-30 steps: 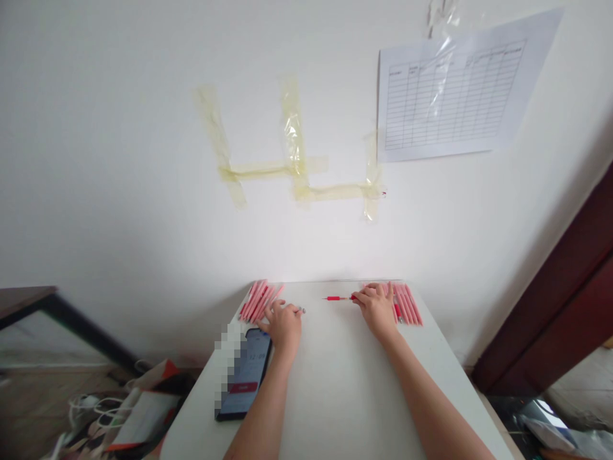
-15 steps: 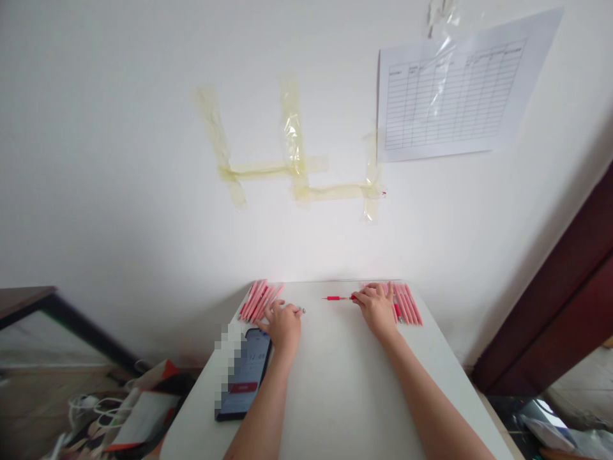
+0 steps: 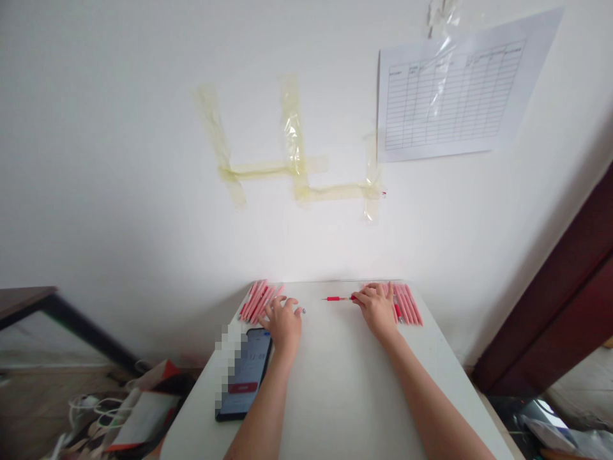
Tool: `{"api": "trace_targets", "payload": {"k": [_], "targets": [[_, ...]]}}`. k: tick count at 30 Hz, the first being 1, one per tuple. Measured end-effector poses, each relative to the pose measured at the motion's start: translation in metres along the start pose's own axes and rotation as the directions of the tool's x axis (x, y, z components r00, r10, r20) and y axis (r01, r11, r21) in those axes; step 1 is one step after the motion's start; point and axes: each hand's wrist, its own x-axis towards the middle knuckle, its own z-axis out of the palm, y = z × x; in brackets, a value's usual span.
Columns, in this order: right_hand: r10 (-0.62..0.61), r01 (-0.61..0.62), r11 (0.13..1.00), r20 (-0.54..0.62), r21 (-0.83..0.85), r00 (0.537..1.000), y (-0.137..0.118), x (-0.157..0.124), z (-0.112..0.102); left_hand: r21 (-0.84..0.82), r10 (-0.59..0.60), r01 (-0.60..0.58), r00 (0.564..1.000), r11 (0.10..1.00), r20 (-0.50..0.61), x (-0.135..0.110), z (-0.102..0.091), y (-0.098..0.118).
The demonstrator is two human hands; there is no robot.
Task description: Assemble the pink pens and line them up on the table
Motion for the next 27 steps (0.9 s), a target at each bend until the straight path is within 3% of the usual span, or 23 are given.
{"api": "trace_targets", "payload": {"k": [5,10,27], "targets": [[-0.019,0.018,1.0,0.013,0.025,1.0,-0.002,0.0,-0.001,-0.107,0.163,-0.155,0.984,0.982,0.067,-0.005,0.004,0.007],[-0.044,0.042,0.997,0.033,0.059,0.999,-0.004,0.0,-0.003,-0.186,0.241,-0.223,0.967,0.957,0.085,-0.013,0.009,0.014],[-0.048,0.044,0.993,0.032,0.11,0.998,0.0,0.0,0.001,-0.208,0.244,-0.227,0.968,0.952,0.06,-0.014,0.01,0.014]]}}
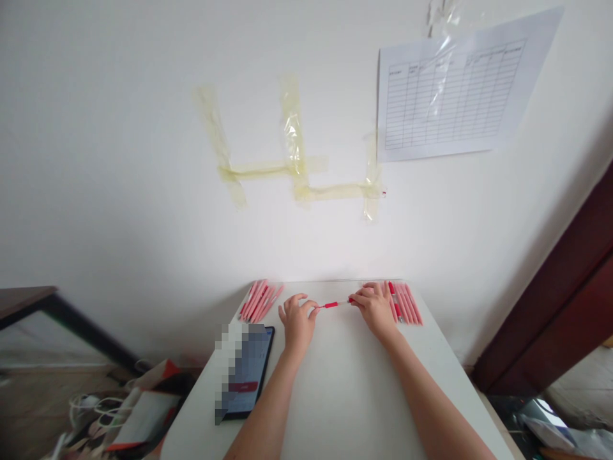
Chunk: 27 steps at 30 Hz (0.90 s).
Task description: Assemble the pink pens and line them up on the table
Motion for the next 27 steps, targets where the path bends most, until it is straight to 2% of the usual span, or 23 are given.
{"api": "trace_targets", "payload": {"k": [10,16,20,24,27], "targets": [[0.037,-0.045,0.995,-0.086,-0.084,0.996,0.026,-0.002,0.0,0.068,-0.105,0.113,0.989,0.991,-0.105,0.006,-0.007,-0.006],[0.091,-0.098,0.993,-0.092,-0.069,0.992,0.027,-0.002,-0.003,0.103,-0.211,0.234,0.957,0.967,-0.199,0.009,-0.014,-0.009],[0.077,-0.087,0.992,-0.101,-0.094,0.992,0.027,-0.002,-0.001,0.12,-0.262,0.298,0.932,0.947,-0.251,0.011,-0.016,-0.011],[0.065,-0.076,0.991,-0.101,-0.111,0.993,0.028,-0.002,0.002,0.136,-0.286,0.327,0.924,0.935,-0.255,0.011,-0.016,-0.01],[0.072,-0.082,0.99,-0.093,-0.113,0.993,0.027,-0.002,0.002,0.142,-0.25,0.289,0.938,0.947,-0.24,0.005,-0.015,-0.003]]}}
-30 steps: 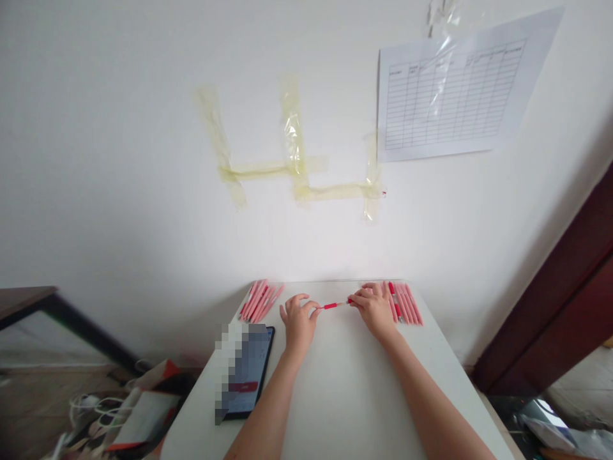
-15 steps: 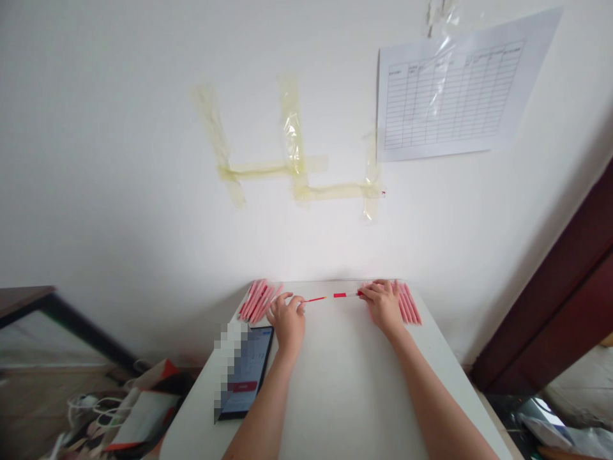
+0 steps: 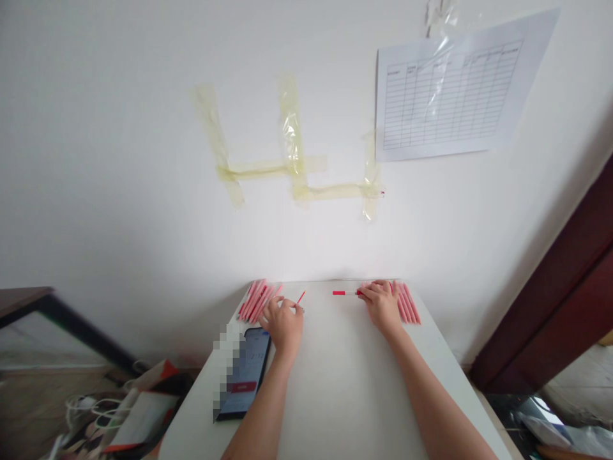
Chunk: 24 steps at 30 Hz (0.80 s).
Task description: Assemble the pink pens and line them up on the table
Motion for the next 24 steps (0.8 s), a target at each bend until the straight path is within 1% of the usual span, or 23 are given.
{"api": "trace_targets", "payload": {"k": [4,6,17,24], "targets": [[0.001,-0.001,1.0,0.009,-0.002,1.0,-0.001,0.0,0.0,0.007,0.135,-0.135,0.991,0.991,0.024,-0.014,-0.003,0.009],[0.002,-0.002,1.0,0.009,-0.003,1.0,-0.001,-0.001,0.0,0.019,0.154,-0.155,0.987,0.988,0.046,-0.019,-0.003,0.012],[-0.007,0.007,1.0,0.008,0.007,1.0,-0.001,0.0,0.002,0.131,0.137,-0.161,0.974,0.978,0.179,-0.02,0.004,0.008],[-0.004,0.003,1.0,0.011,0.025,1.0,-0.003,-0.001,0.001,0.153,0.108,-0.14,0.974,0.978,0.199,-0.019,0.005,0.006]]}}
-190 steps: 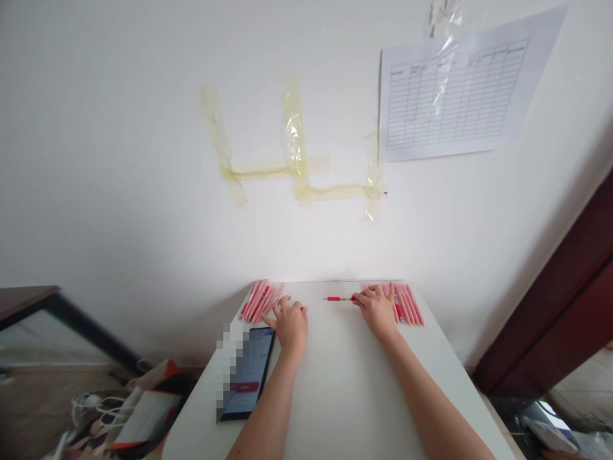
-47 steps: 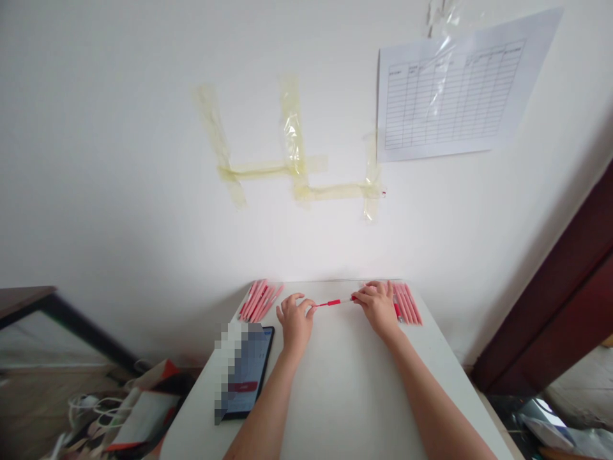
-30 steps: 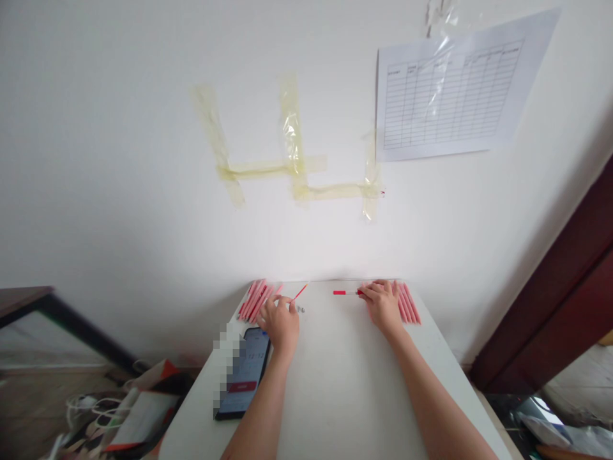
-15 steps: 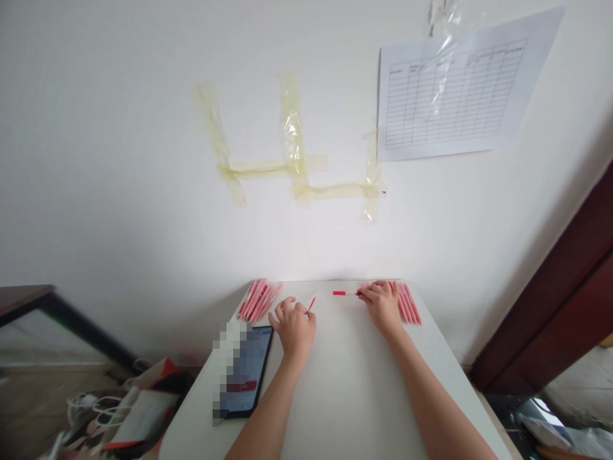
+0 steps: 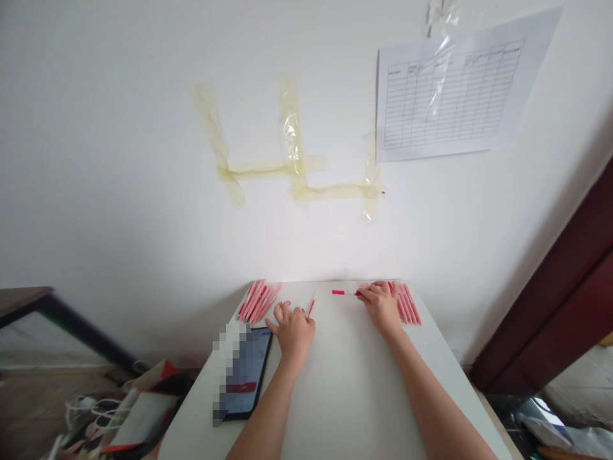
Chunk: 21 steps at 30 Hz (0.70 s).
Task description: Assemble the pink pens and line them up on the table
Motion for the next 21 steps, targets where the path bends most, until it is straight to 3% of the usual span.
{"api": "trace_targets", "payload": {"k": [15,21], "targets": [[0.008,-0.008,1.0,-0.013,0.005,1.0,-0.0022,0.0002,-0.0008,0.0,-0.001,0.001,1.0,1.0,-0.024,-0.0004,-0.0003,-0.0005],[-0.007,0.006,1.0,0.018,0.024,1.0,-0.0035,0.0003,-0.0003,-0.114,0.052,-0.057,0.997,0.992,-0.049,-0.0001,-0.0032,0.0018]]}}
